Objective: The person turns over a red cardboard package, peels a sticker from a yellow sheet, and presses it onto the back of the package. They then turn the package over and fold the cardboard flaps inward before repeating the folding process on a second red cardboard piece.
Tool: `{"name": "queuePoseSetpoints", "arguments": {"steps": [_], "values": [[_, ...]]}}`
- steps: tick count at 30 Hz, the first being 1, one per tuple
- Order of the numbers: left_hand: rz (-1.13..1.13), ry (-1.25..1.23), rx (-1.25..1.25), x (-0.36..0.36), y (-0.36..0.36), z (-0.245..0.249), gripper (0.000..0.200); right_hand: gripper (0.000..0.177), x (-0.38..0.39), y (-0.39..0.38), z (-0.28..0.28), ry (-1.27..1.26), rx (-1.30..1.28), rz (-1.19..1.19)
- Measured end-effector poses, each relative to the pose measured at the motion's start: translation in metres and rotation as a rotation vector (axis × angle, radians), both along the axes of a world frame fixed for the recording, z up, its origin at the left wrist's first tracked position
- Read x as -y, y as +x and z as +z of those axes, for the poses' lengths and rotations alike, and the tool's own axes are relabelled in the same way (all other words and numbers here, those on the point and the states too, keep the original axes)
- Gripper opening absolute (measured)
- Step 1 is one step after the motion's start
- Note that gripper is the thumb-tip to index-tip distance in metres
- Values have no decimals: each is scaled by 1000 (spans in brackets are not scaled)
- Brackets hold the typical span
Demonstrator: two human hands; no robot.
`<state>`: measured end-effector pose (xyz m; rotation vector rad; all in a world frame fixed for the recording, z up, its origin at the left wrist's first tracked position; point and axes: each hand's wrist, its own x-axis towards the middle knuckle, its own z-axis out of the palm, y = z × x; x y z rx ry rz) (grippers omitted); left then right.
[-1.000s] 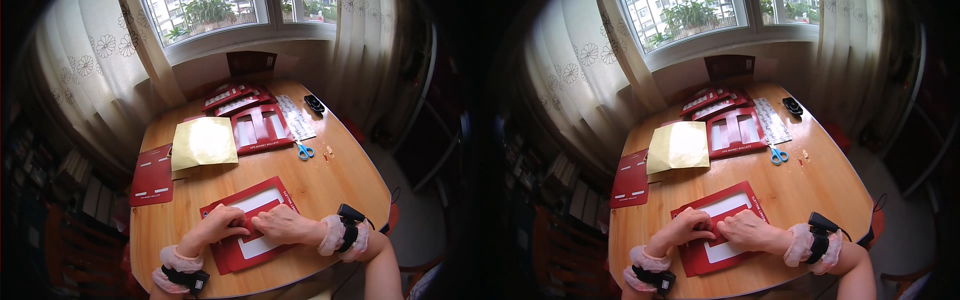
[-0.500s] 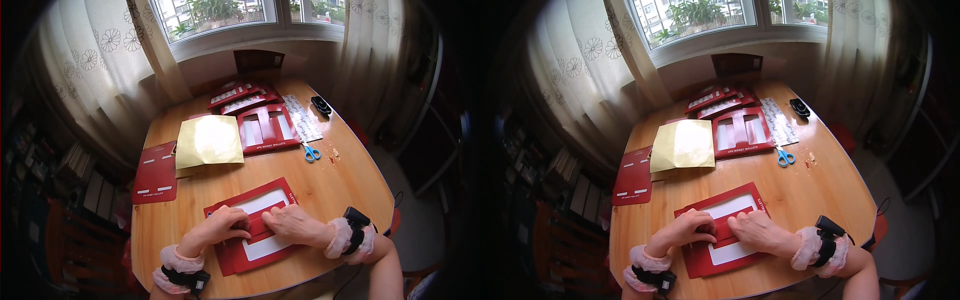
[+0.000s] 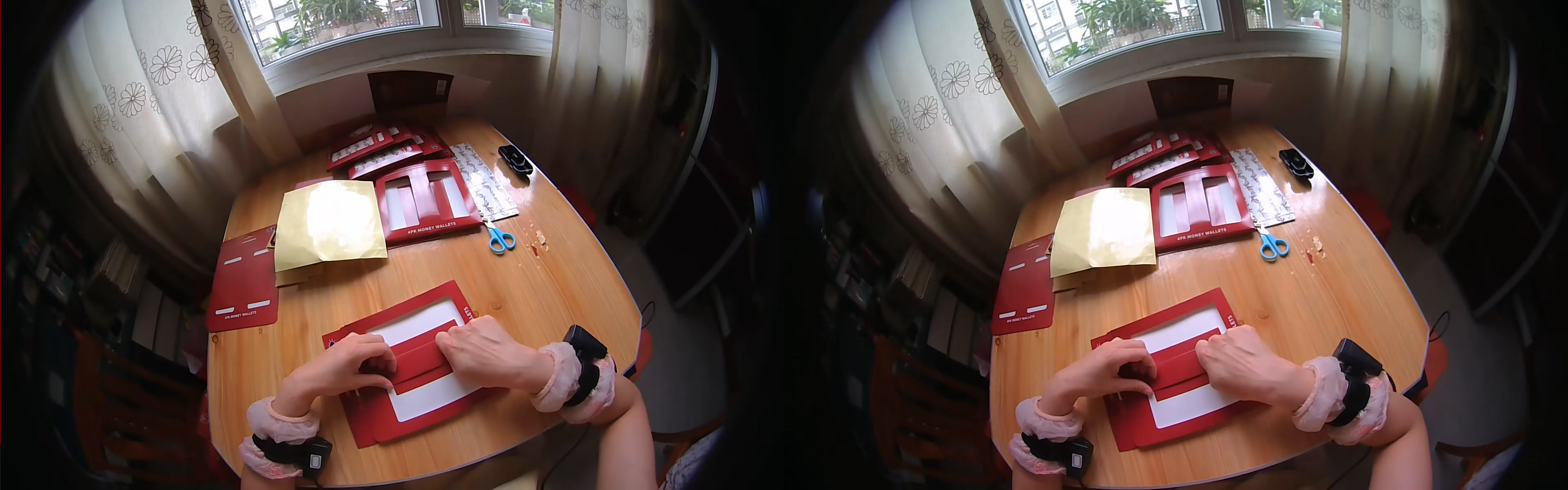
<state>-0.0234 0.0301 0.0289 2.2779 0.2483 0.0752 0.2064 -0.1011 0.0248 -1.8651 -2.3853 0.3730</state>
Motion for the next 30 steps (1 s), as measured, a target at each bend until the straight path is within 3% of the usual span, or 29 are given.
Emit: {"name": "queuePoseSetpoints", "arguments": {"steps": [4, 9, 13, 17, 30], "values": [[-18, -20, 10, 0, -1, -1, 25, 13, -2, -8, -4, 10, -24, 65], [-25, -51, 0, -2, 1, -6, 25, 13, -10, -19, -25, 195, -111, 377], [-11, -48, 23, 0, 3, -2, 25, 11, -12, -13, -26, 254, -206, 427], [-10, 162, 108, -1, 3, -10, 23, 11, -12, -12, -25, 266, -213, 413], [-8, 45, 124, -3, 8, -14, 21, 17, -10, -11, -20, 210, -79, 312]]}}
